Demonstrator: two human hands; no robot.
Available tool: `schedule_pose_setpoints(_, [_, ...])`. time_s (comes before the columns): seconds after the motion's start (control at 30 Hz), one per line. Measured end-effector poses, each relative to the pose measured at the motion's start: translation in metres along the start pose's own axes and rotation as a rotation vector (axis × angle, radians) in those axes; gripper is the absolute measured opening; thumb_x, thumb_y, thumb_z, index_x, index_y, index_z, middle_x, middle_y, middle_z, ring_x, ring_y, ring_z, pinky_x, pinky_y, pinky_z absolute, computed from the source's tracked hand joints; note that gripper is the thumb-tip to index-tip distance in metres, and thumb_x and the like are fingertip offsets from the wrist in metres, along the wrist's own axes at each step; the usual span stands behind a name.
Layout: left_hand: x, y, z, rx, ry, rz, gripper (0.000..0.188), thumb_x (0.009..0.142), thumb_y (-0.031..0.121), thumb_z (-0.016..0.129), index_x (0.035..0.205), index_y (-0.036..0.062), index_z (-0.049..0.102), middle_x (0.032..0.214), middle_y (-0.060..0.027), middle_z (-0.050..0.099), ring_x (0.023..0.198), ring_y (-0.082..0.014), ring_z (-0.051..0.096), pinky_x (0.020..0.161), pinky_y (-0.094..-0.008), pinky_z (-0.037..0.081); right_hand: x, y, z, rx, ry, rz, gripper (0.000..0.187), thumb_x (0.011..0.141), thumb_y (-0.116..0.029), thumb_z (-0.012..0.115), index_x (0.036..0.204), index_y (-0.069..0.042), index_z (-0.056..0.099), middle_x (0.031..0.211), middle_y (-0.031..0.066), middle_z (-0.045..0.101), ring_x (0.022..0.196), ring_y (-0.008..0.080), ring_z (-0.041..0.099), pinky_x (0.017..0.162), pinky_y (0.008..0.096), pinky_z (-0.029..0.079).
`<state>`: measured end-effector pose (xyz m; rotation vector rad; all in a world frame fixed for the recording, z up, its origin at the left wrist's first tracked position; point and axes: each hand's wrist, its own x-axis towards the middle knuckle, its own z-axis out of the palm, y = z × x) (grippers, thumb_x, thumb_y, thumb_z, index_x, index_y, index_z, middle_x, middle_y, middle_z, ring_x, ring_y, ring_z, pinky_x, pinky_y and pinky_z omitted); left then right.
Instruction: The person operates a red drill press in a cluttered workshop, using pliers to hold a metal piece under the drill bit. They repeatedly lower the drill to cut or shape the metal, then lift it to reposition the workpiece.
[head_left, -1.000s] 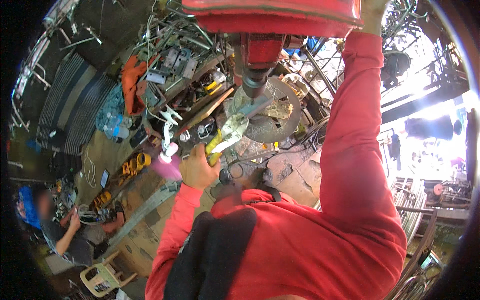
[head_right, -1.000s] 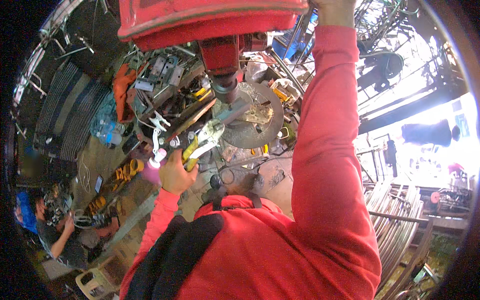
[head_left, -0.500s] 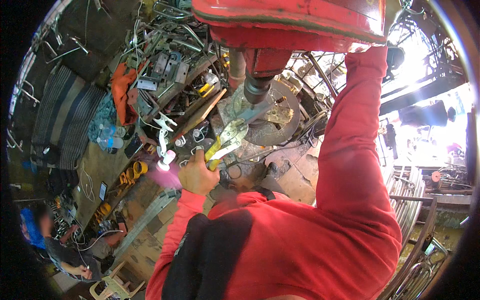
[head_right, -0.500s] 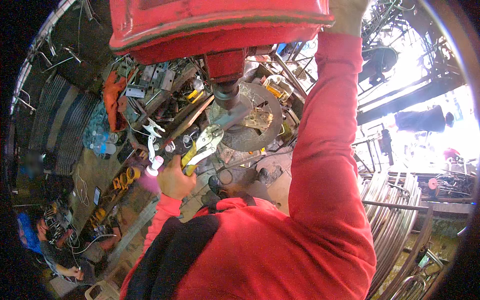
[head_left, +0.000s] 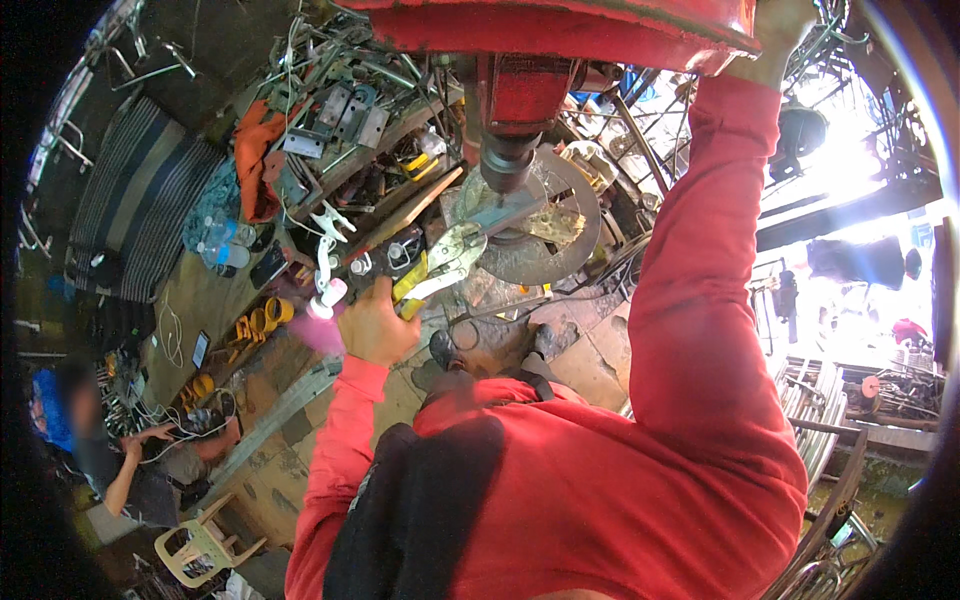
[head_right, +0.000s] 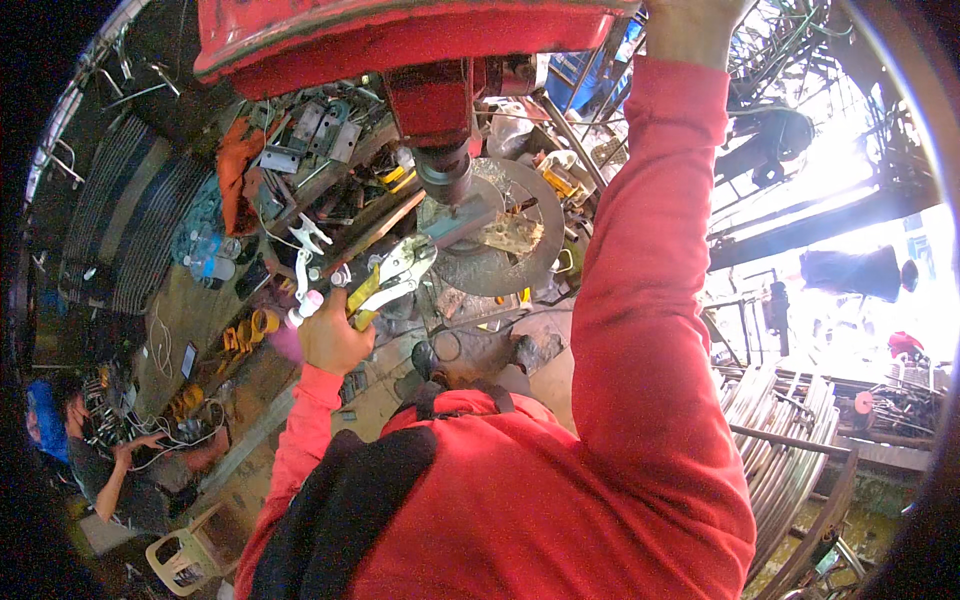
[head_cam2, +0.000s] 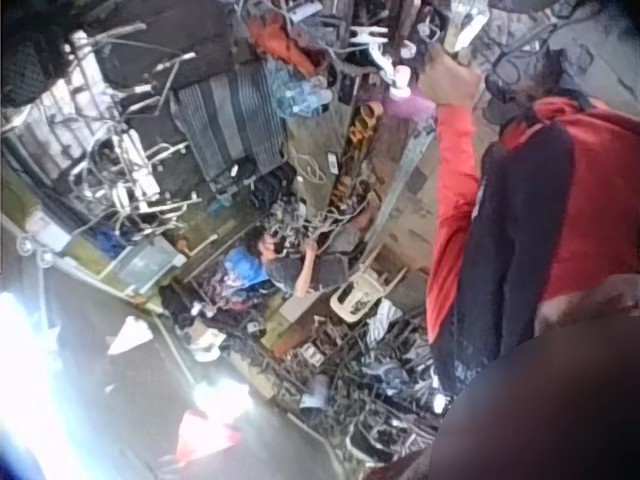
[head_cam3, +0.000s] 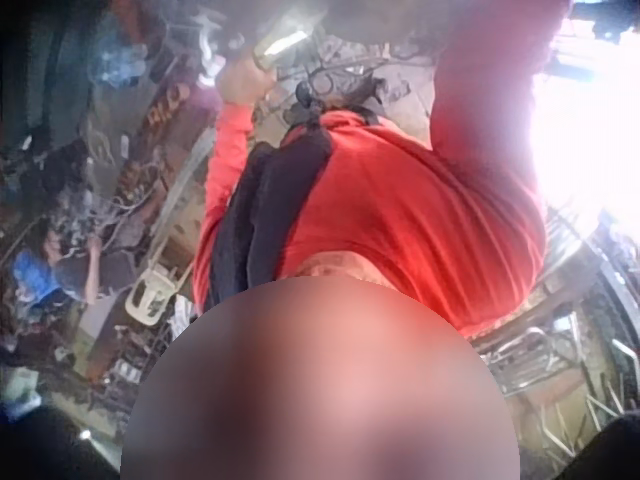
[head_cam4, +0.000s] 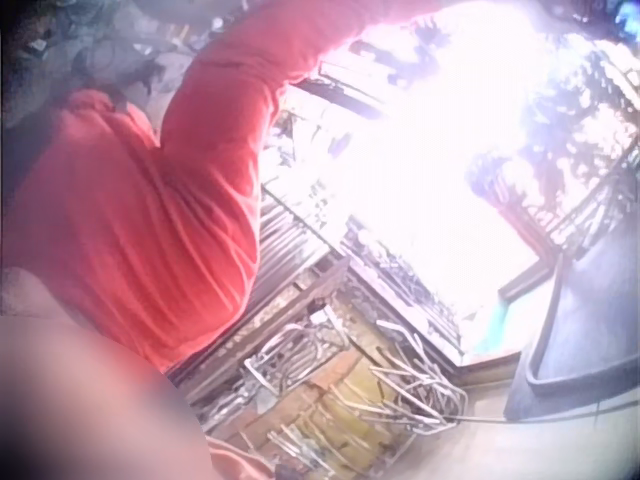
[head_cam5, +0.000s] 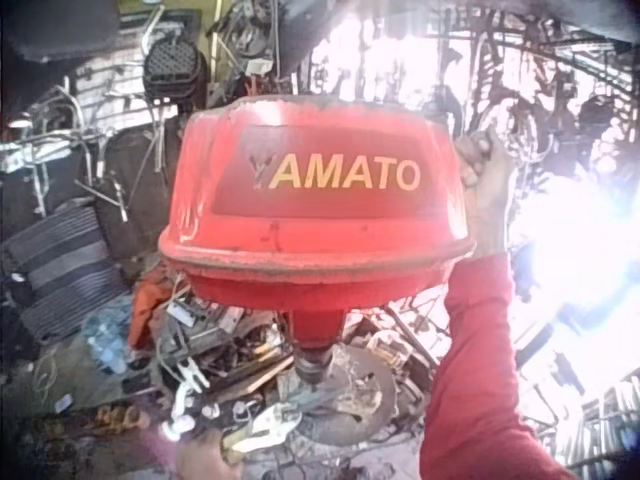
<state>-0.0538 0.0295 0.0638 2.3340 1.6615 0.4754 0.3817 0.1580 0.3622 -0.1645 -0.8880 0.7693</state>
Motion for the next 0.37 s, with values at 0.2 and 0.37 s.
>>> schedule_pose_setpoints(0.2, [0.0003, 0.0019, 0.0008, 0.007, 0.049, 0.000, 0.039, 0.070, 0.029, 0.082, 0.093, 0.0078, 0.059, 0.072, -0.0138, 0.068, 0.067, -0.0389, 0.068, 0.058, -0.0503, 0.052, 0.0056, -0.0030, -0.0020, -0.023, -0.009, -0.027, 0.037, 0.107, -0.024, 0.043, 0.071, -0.016, 0.040, 0.056, -0.0044, 0.030, 0.041, 0.0075, 0.025, 0.036, 0.0239, 0.023])
schedule_pose_setpoints(0.37, [-0.0008, 0.0019, 0.0043, 0.005, 0.089, -0.005, 0.038, 0.070, 0.030, 0.082, 0.091, 0.0082, 0.059, 0.071, -0.0123, 0.067, 0.065, -0.0385, 0.067, 0.057, -0.0507, 0.051, 0.0064, -0.0066, -0.0018, -0.099, 0.082, -0.063, 0.037, 0.107, -0.024, 0.044, 0.071, -0.016, 0.040, 0.056, -0.0044, 0.029, 0.041, 0.0078, 0.023, 0.036, 0.0242, 0.020])
